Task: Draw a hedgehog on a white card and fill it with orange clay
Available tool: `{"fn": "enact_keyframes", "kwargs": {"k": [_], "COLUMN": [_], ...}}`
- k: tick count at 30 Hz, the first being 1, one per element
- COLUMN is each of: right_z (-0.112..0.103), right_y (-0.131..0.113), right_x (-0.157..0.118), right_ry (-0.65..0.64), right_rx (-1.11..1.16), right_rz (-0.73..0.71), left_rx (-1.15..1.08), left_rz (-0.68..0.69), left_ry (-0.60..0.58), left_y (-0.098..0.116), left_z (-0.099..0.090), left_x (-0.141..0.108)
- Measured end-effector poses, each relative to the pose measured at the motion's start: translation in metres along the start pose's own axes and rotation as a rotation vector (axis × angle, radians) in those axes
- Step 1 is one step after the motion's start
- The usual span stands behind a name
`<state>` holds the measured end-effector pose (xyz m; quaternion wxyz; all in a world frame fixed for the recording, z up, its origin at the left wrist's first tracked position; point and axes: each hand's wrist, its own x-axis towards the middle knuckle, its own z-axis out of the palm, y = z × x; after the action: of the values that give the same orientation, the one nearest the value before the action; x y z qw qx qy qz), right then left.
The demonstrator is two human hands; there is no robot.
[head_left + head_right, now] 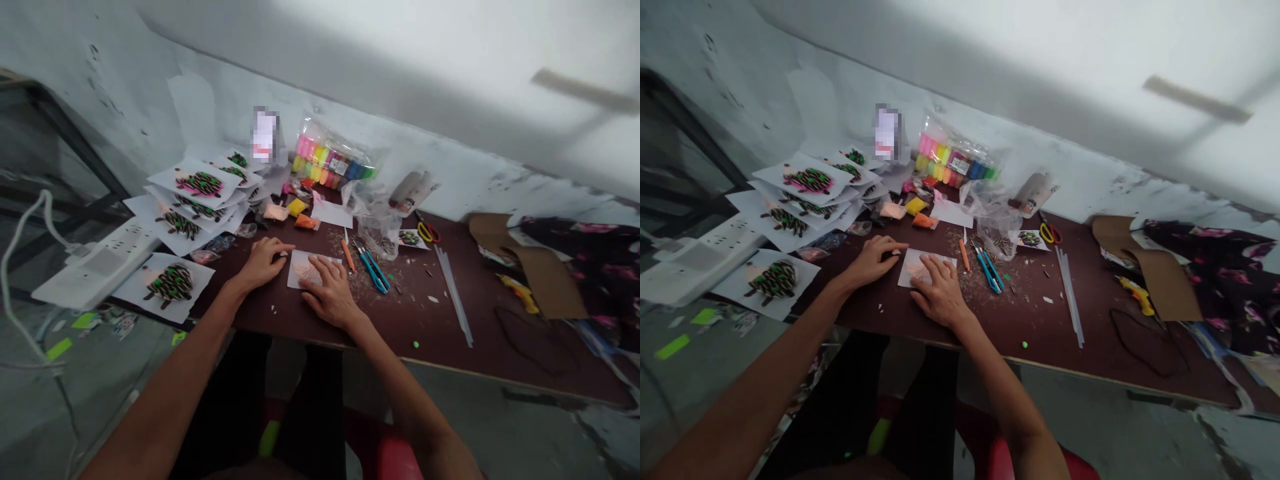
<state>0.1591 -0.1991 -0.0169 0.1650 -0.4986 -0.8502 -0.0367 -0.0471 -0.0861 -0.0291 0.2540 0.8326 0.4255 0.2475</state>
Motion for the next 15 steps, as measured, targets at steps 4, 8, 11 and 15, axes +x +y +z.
{"fn": "enact_keyframes", "kwargs": {"k": [4, 8, 11, 15], "right_z": [0.002, 0.003, 0.003, 0.002], "right_y": [0.001, 0.002, 0.003, 0.003], "right_x": [0.000, -0.003, -0.005, -0.005], "right_ry": [0.019, 0.138, 0.217, 0.108], "right_rx": [0.002, 0.020, 0.027, 0.045], "right_rz": [0.000, 0.038, 0.087, 0.024], "left_rx": [0.040, 0.080, 0.067, 0.061], "left_rz": [0.041, 0.051, 0.063, 0.068], "left_ry": [-0.018, -0.115, -0.166, -0.182], "left_y": [0.010, 0.007, 0.001, -0.001], "left_z": [0.003, 0.009, 0.011, 0.009], "left_x": [-0.001, -0.009, -0.013, -0.013]}}
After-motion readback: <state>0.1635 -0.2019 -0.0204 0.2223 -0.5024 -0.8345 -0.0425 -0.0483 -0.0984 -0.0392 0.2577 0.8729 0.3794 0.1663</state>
